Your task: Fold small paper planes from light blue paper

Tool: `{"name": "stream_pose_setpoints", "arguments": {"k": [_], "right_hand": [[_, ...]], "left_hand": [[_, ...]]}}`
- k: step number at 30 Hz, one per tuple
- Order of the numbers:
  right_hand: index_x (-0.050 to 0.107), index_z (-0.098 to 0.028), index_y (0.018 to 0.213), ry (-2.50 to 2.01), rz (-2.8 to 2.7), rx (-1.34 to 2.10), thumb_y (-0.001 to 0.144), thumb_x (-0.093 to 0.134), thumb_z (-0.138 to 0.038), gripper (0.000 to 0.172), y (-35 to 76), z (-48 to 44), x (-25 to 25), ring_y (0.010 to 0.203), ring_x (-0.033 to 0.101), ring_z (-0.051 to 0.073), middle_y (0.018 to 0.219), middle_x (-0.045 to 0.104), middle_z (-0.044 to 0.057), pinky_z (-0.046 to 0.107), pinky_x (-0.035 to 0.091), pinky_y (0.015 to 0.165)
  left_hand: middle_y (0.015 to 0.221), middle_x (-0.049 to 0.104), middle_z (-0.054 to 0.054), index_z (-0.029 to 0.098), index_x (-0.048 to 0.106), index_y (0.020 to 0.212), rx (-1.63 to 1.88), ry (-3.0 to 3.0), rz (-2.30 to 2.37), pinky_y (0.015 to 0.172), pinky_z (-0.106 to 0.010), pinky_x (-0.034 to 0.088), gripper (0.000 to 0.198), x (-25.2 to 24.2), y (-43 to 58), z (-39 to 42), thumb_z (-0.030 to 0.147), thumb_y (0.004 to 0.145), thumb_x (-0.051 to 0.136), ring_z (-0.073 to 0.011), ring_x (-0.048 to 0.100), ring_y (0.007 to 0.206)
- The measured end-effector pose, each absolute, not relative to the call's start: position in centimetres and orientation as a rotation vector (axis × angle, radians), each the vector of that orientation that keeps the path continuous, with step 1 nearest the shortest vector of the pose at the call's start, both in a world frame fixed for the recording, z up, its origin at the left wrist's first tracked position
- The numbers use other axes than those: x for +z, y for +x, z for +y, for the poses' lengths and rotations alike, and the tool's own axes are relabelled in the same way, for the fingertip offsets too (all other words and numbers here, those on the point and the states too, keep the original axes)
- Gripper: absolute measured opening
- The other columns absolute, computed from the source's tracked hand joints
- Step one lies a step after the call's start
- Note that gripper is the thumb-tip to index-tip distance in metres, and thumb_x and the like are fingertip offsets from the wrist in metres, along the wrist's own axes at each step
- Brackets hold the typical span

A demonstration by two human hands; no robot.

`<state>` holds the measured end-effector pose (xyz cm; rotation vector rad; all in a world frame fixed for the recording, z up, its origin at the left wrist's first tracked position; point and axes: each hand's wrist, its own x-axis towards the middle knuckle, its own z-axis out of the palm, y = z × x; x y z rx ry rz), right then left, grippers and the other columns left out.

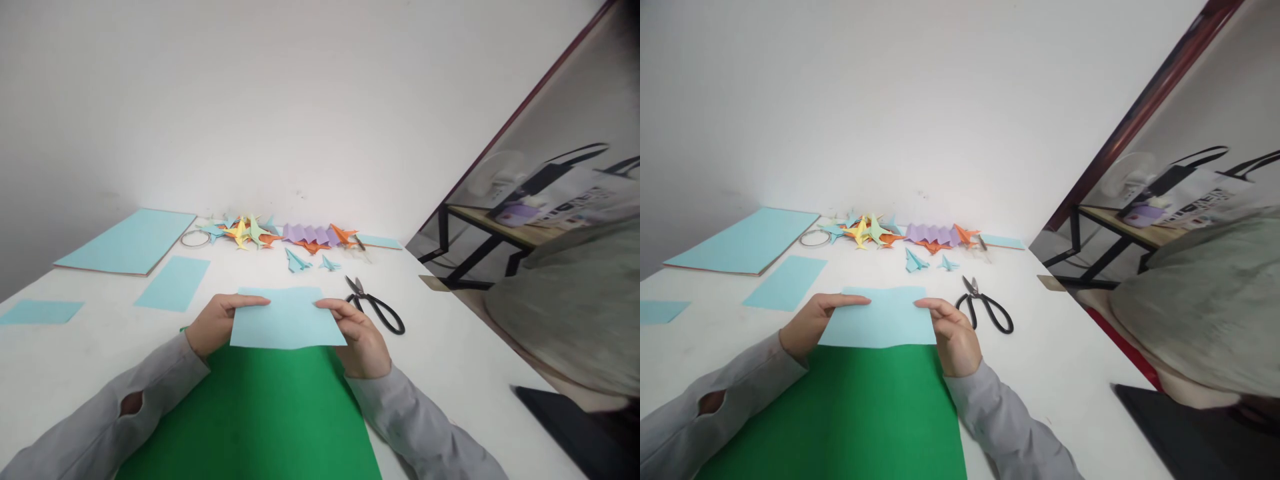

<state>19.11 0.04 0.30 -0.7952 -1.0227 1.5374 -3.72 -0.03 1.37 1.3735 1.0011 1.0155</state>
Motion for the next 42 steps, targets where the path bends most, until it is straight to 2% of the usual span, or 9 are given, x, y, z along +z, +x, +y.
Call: {"name": "stream_pose_setpoints", "arguments": {"k": [4,6,14,18,26,33,38,40,42], "right_hand": [[0.069,-0.024,0.077,-0.759,-1.403,1.303,0.054,0.073,-0.014,0.025,18.9,-0.1,0.1,0.083,0.059,0.019,0.089,0.064,0.003,0.028,0.045,0.070],[0.069,-0.023,0.080,-0.767,-1.557,1.229,0.055,0.075,-0.018,0.026,18.8,-0.3,0.2,0.085,0.059,0.021,0.094,0.063,0.006,0.030,0.046,0.070],[0.070,-0.021,0.075,-0.884,-1.621,1.089,0.057,0.074,-0.031,0.020,19.3,-0.3,0.0,0.068,0.060,0.018,0.078,0.066,0.005,0.029,0.048,0.063],[0.071,-0.020,0.072,-0.964,-1.604,1.057,0.054,0.075,-0.029,0.020,19.1,-0.3,0.2,0.071,0.059,0.018,0.074,0.066,0.004,0.029,0.047,0.067],[0.066,-0.015,0.057,-1.136,-1.340,1.107,0.062,0.069,-0.036,0.022,18.5,-0.6,-0.4,0.050,0.050,0.012,0.054,0.060,0.000,0.025,0.042,0.050],[0.059,-0.017,0.068,-1.108,-1.236,1.028,0.057,0.073,-0.031,0.023,18.2,-0.6,-0.1,0.050,0.049,0.011,0.055,0.058,-0.003,0.023,0.041,0.048],[0.044,-0.022,0.105,-1.083,-1.124,1.169,0.053,0.076,-0.030,0.061,18.0,-0.6,-0.1,0.043,0.048,0.011,0.050,0.057,-0.008,0.023,0.042,0.043],[0.052,-0.020,0.097,-1.111,-1.138,1.178,0.052,0.076,-0.031,0.052,18.0,-0.6,-0.1,0.044,0.048,0.011,0.051,0.057,-0.006,0.023,0.041,0.042],[0.059,-0.016,0.071,-1.140,-1.187,1.142,0.052,0.075,-0.032,0.030,18.0,-0.6,-0.2,0.044,0.046,0.009,0.048,0.054,-0.005,0.022,0.038,0.043]], "left_hand": [[0.088,0.069,-0.006,0.019,0.072,0.077,1.061,1.331,1.031,0.063,-0.026,0.053,0.023,1.7,-3.7,-0.2,0.020,0.054,0.073,-0.0216,0.064,0.076],[0.085,0.069,-0.006,0.019,0.072,0.075,1.059,1.335,1.019,0.060,-0.025,0.052,0.022,1.8,-3.7,-0.3,0.020,0.054,0.073,-0.0203,0.064,0.073],[0.080,0.069,-0.005,0.020,0.072,0.075,1.083,1.412,0.904,0.062,-0.025,0.051,0.030,2.1,-2.9,-0.9,0.011,0.046,0.076,-0.0195,0.063,0.073],[0.069,0.069,-0.004,0.017,0.071,0.067,1.020,1.515,1.004,0.063,-0.026,0.049,0.009,2.4,-2.7,-1.0,0.021,0.059,0.070,-0.0179,0.061,0.067],[0.060,0.066,-0.002,0.015,0.068,0.060,1.109,1.443,1.239,0.061,-0.025,0.048,0.017,1.3,-1.7,-1.4,0.030,0.067,0.064,-0.0161,0.060,0.062],[0.056,0.066,-0.001,0.015,0.066,0.057,1.161,1.343,1.269,0.055,-0.023,0.047,0.014,1.3,-0.9,-2.0,0.028,0.063,0.067,-0.0150,0.060,0.057],[0.055,0.065,-0.001,0.014,0.064,0.056,1.211,1.290,1.280,0.053,-0.022,0.045,0.014,1.2,-0.9,-1.9,0.027,0.061,0.069,-0.0132,0.057,0.055],[0.055,0.064,0.000,0.014,0.063,0.058,1.250,1.230,1.259,0.053,-0.022,0.045,0.014,0.9,-1.0,-1.8,0.026,0.059,0.071,-0.0121,0.056,0.055],[0.054,0.062,0.001,0.013,0.061,0.058,1.285,1.154,1.240,0.053,-0.021,0.046,0.016,0.6,-0.9,-1.7,0.024,0.057,0.072,-0.0109,0.055,0.054]]}}
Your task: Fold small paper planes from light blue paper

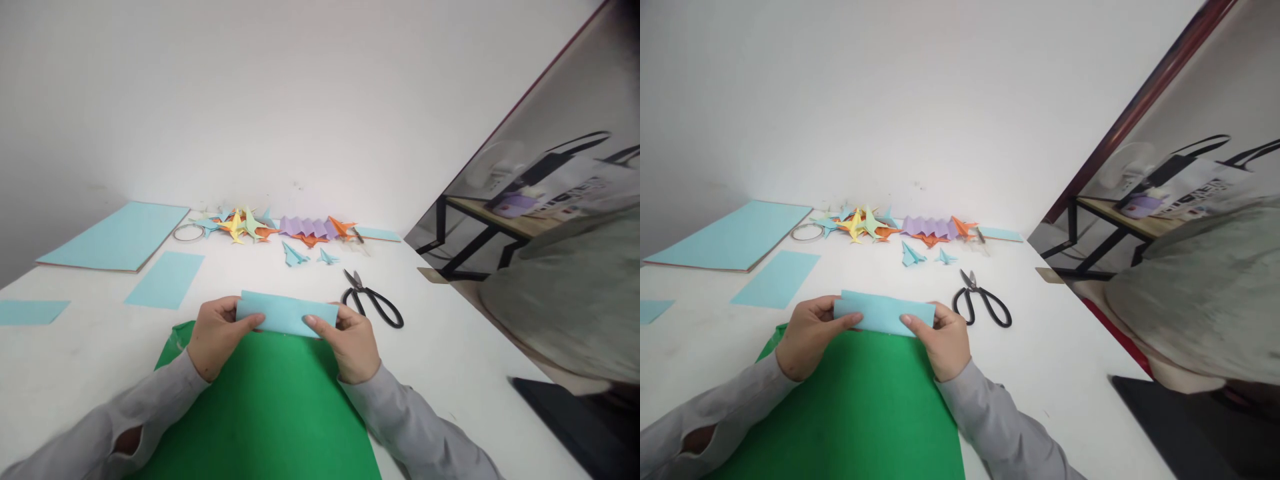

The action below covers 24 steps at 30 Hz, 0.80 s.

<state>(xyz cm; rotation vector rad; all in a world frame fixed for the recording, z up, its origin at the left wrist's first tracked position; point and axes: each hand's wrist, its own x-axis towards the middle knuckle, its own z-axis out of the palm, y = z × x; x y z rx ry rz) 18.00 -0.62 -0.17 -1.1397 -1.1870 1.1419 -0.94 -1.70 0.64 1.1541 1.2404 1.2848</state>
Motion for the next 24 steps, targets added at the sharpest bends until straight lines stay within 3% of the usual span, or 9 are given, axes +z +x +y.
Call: {"name": "stream_pose_setpoints", "arguments": {"k": [2,9,13,18,24], "right_hand": [[0.056,-0.015,0.054,-1.153,-1.230,1.099,0.054,0.074,-0.033,0.025,17.99,-0.70,-0.29,0.044,0.044,0.008,0.047,0.052,-0.004,0.022,0.036,0.043],[0.053,-0.016,0.050,-1.166,-1.305,1.086,0.059,0.071,-0.037,0.029,17.96,-0.94,-0.38,0.043,0.043,0.009,0.043,0.050,-0.003,0.023,0.034,0.043],[0.053,-0.016,0.051,-1.176,-1.284,1.130,0.058,0.072,-0.038,0.029,17.90,-1.01,-0.28,0.042,0.044,0.010,0.042,0.050,-0.003,0.023,0.035,0.042],[0.053,-0.016,0.052,-1.151,-1.237,1.200,0.059,0.072,-0.039,0.030,17.78,-1.06,-0.47,0.041,0.045,0.010,0.043,0.051,-0.004,0.023,0.037,0.041],[0.055,-0.016,0.056,-1.094,-1.262,1.226,0.069,0.064,-0.039,0.029,17.84,-1.05,-0.78,0.040,0.046,0.008,0.042,0.050,-0.005,0.021,0.036,0.041]], "left_hand": [[0.054,0.060,0.002,0.013,0.058,0.057,1.304,1.066,1.207,0.054,-0.022,0.047,0.019,0.56,-0.90,-1.64,0.023,0.055,0.074,-0.0103,0.054,0.054],[0.066,0.061,0.005,0.019,0.051,0.083,1.296,0.771,1.084,0.049,-0.026,0.053,0.041,1.40,-0.68,-1.65,0.018,0.051,0.077,-0.0133,0.059,0.061],[0.073,0.063,0.001,0.015,0.059,0.082,1.145,0.757,1.056,0.056,-0.027,0.055,0.032,1.30,-0.56,-1.94,0.020,0.055,0.075,-0.0130,0.060,0.066],[0.071,0.065,-0.001,0.013,0.064,0.073,1.135,0.751,1.120,0.054,-0.024,0.054,0.024,0.97,-0.46,-1.97,0.025,0.055,0.075,-0.0125,0.059,0.064],[0.072,0.066,0.000,0.013,0.065,0.073,1.162,0.766,1.165,0.053,-0.023,0.054,0.025,1.05,-0.53,-1.86,0.026,0.055,0.075,-0.0123,0.059,0.064]]}}
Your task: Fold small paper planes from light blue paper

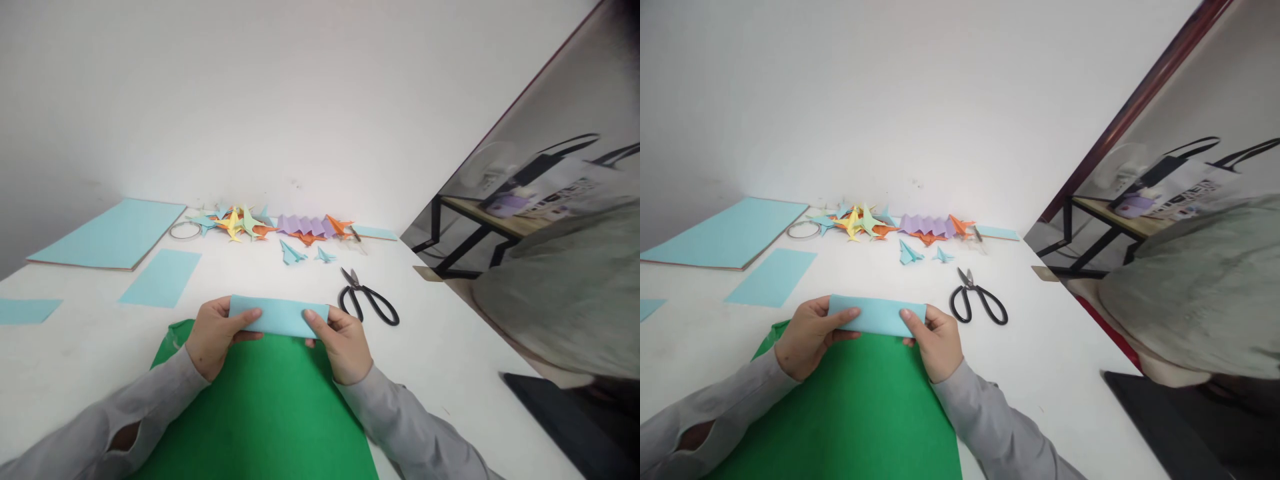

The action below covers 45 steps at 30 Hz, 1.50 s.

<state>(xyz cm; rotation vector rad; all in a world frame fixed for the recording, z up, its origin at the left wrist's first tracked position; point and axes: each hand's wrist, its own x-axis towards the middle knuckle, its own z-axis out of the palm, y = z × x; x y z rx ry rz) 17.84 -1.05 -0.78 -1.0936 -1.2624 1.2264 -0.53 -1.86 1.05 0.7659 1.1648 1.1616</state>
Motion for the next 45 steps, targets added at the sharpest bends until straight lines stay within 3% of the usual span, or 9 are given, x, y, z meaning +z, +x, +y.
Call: {"name": "stream_pose_setpoints", "arguments": {"k": [45], "right_hand": [[0.053,-0.016,0.054,-1.171,-1.319,1.182,0.072,0.060,-0.045,0.034,17.70,-1.20,-0.70,0.039,0.045,0.009,0.040,0.050,-0.004,0.023,0.036,0.042]], "left_hand": [[0.068,0.065,0.000,0.013,0.065,0.069,1.178,0.766,1.212,0.051,-0.024,0.053,0.025,0.98,-0.62,-1.86,0.029,0.053,0.076,-0.0128,0.058,0.062]]}}
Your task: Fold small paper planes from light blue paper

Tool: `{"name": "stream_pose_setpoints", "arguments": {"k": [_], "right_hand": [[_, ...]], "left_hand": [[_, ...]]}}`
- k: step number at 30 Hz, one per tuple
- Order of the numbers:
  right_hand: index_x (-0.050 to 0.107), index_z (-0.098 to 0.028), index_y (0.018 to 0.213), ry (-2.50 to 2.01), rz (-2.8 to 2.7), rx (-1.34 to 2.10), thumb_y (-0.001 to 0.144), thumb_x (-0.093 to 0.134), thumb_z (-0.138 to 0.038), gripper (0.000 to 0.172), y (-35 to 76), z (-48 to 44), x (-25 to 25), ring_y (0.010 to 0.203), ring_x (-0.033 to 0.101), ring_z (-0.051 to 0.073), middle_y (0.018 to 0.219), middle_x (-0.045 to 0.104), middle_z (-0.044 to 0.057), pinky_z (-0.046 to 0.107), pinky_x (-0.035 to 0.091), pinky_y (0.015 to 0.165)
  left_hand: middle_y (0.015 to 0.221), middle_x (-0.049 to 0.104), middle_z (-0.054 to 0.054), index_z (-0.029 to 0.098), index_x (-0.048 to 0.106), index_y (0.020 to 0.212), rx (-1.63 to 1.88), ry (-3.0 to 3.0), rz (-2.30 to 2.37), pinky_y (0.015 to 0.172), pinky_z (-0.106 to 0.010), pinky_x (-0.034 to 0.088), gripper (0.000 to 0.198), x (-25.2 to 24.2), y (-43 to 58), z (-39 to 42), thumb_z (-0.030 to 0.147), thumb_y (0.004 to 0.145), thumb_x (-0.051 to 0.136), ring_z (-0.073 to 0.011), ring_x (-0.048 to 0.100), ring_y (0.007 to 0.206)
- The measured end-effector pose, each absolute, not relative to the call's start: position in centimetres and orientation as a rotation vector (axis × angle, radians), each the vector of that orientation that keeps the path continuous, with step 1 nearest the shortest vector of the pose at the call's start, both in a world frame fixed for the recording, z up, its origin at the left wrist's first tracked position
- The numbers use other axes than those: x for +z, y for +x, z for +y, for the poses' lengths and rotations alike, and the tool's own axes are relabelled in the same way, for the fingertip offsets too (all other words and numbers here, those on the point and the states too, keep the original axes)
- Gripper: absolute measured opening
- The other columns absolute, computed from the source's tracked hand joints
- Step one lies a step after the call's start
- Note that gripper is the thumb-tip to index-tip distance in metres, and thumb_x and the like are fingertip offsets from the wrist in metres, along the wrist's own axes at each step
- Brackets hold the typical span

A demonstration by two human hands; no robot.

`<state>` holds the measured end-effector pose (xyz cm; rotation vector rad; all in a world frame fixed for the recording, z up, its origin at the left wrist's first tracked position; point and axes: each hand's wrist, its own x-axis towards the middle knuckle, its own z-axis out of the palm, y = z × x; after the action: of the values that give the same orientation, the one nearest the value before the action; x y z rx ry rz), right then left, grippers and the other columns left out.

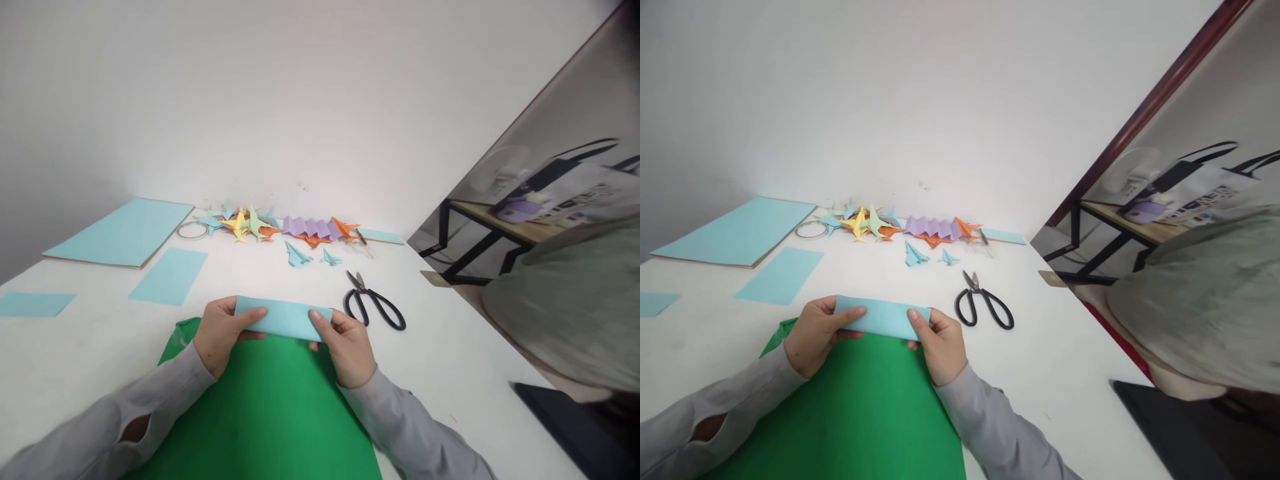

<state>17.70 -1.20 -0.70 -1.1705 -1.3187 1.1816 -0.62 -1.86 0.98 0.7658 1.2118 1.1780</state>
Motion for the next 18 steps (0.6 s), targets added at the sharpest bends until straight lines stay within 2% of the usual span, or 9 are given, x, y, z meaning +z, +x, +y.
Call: {"name": "stream_pose_setpoints", "arguments": {"k": [18], "right_hand": [[0.052,-0.016,0.053,-1.189,-1.309,1.197,0.074,0.057,-0.046,0.037,17.75,-0.94,-1.22,0.038,0.045,0.008,0.039,0.049,-0.004,0.021,0.034,0.041]], "left_hand": [[0.066,0.065,-0.001,0.011,0.064,0.065,1.213,0.756,1.252,0.048,-0.025,0.053,0.026,0.80,-0.50,-1.74,0.028,0.050,0.077,-0.0128,0.058,0.059]]}}
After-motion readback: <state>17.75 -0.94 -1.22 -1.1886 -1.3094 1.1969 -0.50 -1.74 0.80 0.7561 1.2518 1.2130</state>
